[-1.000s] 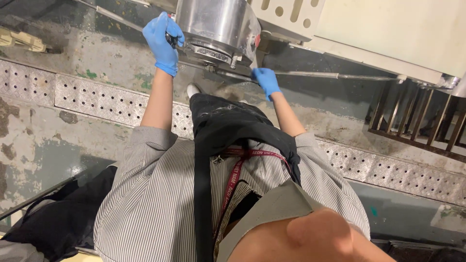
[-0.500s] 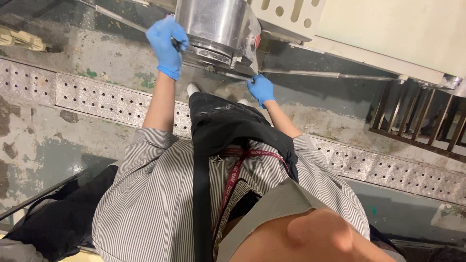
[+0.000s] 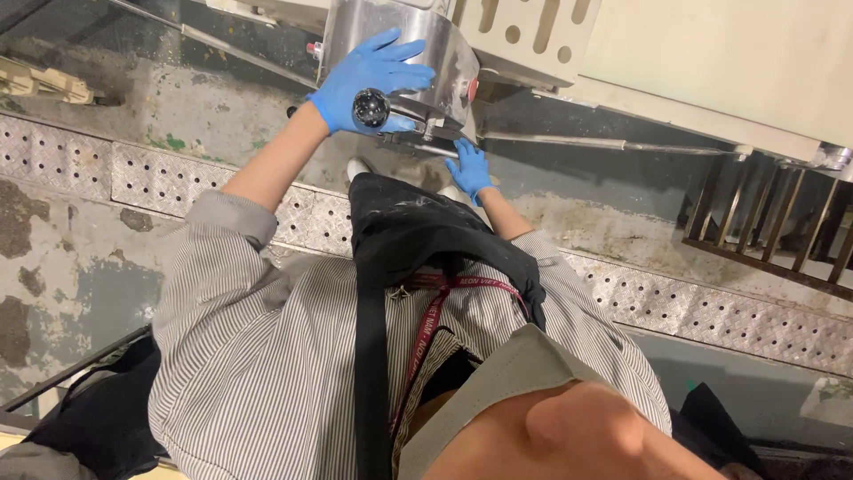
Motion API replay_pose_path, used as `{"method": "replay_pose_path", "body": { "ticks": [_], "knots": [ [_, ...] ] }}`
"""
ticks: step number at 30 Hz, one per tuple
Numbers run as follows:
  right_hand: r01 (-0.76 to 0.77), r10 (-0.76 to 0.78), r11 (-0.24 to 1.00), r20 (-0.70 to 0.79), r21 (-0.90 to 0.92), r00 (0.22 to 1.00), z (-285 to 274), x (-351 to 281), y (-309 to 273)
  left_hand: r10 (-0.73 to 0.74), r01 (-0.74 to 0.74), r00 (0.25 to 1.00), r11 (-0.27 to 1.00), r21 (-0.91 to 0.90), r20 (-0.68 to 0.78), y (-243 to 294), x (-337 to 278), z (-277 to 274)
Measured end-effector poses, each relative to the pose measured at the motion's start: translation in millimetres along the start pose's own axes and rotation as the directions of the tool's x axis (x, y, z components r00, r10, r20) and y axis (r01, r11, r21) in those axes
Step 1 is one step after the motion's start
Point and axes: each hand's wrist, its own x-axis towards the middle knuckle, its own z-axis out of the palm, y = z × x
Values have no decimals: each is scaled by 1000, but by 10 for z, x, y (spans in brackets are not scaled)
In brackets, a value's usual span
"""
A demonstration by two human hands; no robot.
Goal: Using a commercial dough sheeter to roll out and fold dough.
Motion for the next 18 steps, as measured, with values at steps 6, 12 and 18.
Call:
{"method": "replay_pose_path", "body": {
  "ticks": [6,12,18],
  "knots": [
    [62,-57,996,-66,71,996,46,24,65,198,-294,895,936,193,400,-108,216,-37],
    [28,-28,1000,-3,-3,1000,-74,-18,-50,240,-390,831,895,217,503,-143,247,-11],
    [-6,6,1000,31,3,1000,-393,-71,-352,231,-425,812,864,270,536,-110,261,-14]
  ]
}}
